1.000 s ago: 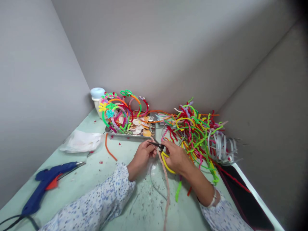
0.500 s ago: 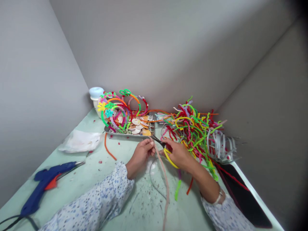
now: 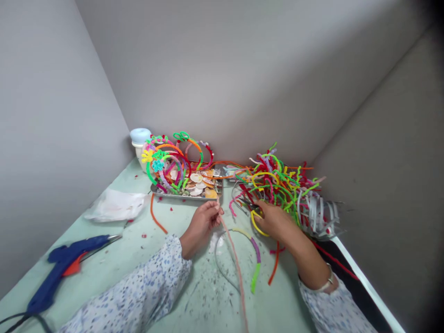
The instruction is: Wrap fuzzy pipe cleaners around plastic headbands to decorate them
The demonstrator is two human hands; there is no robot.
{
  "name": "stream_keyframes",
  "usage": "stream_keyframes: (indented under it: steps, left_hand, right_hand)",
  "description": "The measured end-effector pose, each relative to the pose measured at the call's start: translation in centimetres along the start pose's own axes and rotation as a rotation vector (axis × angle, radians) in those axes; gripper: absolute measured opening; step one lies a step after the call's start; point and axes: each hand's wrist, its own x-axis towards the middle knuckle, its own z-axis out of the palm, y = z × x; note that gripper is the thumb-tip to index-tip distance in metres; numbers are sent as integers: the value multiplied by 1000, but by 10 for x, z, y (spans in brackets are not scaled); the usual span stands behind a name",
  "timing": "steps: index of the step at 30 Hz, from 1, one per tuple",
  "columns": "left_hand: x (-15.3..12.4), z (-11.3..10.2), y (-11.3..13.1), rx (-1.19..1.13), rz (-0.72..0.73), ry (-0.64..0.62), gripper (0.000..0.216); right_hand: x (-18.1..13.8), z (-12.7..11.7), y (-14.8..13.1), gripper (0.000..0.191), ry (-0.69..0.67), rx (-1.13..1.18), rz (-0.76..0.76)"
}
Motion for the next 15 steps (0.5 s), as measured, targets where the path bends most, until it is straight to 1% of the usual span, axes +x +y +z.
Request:
stream_keyframes:
  steps: [4,7,10,13,15]
  left_hand:
    - [1,-1,1,5,-30,4,20]
    - [1,-2,0,19,-36,-4,20]
    - [1,-1,0,22,-44,-14,19]
    - [-2,1,-1,25,-68,-38,18]
    - [-4,2,-2,25,-85,-72,19]
  right_hand:
    - [1,7,-4,42,26,-56,39]
    - [1,11,-3,44,36,-55,21]
    - [-1,10,0,41,40,-54,2]
    - [-4,3,-6,32,127,-16,-30]
    - [-7,-3,-18,31,225,104,-82]
